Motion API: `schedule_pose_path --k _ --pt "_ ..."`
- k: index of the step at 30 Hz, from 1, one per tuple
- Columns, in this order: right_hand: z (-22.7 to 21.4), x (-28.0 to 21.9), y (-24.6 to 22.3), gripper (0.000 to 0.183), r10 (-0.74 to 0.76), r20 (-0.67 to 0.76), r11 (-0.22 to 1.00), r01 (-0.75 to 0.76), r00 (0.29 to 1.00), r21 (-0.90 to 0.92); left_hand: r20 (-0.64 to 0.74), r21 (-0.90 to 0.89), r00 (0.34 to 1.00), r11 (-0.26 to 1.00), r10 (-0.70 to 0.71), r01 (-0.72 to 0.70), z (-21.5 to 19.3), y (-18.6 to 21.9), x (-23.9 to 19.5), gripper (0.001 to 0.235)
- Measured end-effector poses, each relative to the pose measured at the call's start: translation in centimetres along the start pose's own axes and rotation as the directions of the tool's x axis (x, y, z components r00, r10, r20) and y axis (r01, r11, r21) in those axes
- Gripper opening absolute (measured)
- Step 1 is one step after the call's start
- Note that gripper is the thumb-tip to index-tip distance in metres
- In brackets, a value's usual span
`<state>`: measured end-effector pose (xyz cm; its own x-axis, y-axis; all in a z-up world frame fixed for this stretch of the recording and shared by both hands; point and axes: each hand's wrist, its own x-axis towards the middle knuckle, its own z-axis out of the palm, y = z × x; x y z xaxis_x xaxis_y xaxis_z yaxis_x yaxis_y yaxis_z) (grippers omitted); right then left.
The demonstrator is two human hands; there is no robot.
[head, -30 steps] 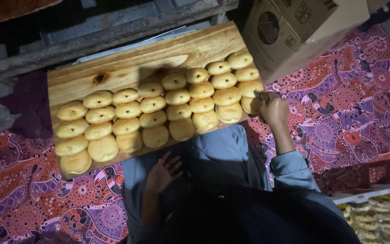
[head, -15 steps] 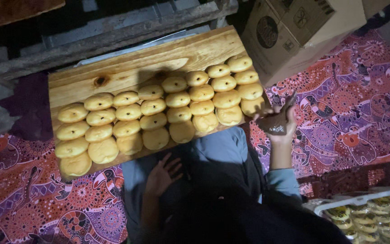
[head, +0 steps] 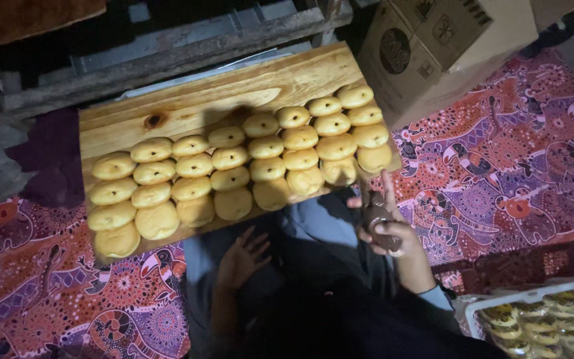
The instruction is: The person sits on the floor and uses a piping bag to fill small round buns with a dark filling. They pick up each bun, pipe the filling into a hole, and place the filled buns back onto a wooden board.
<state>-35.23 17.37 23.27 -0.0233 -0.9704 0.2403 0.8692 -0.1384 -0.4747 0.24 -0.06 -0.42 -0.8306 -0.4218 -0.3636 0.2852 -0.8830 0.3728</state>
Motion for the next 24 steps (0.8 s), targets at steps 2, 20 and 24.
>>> schedule_pose_path --k 2,20,24 --pt "-0.5 -0.5 -0.2 0.104 -0.024 -0.149 0.987 -0.001 0.989 -0.162 -0.007 -0.015 1.000 1.000 -0.005 0.005 -0.3 0.0 0.2 0.070" --pt "-7.4 1.2 -6.0 0.060 -0.265 -0.538 0.860 -0.056 0.800 -0.507 0.098 -0.029 0.994 0.999 0.041 -0.039 -0.7 -0.1 0.2 0.075" --pt "-9.7 3.0 -11.2 0.062 -0.290 -0.508 0.827 -0.055 0.811 -0.560 0.033 -0.028 0.999 0.999 0.016 -0.015 -0.4 0.0 0.0 0.068"
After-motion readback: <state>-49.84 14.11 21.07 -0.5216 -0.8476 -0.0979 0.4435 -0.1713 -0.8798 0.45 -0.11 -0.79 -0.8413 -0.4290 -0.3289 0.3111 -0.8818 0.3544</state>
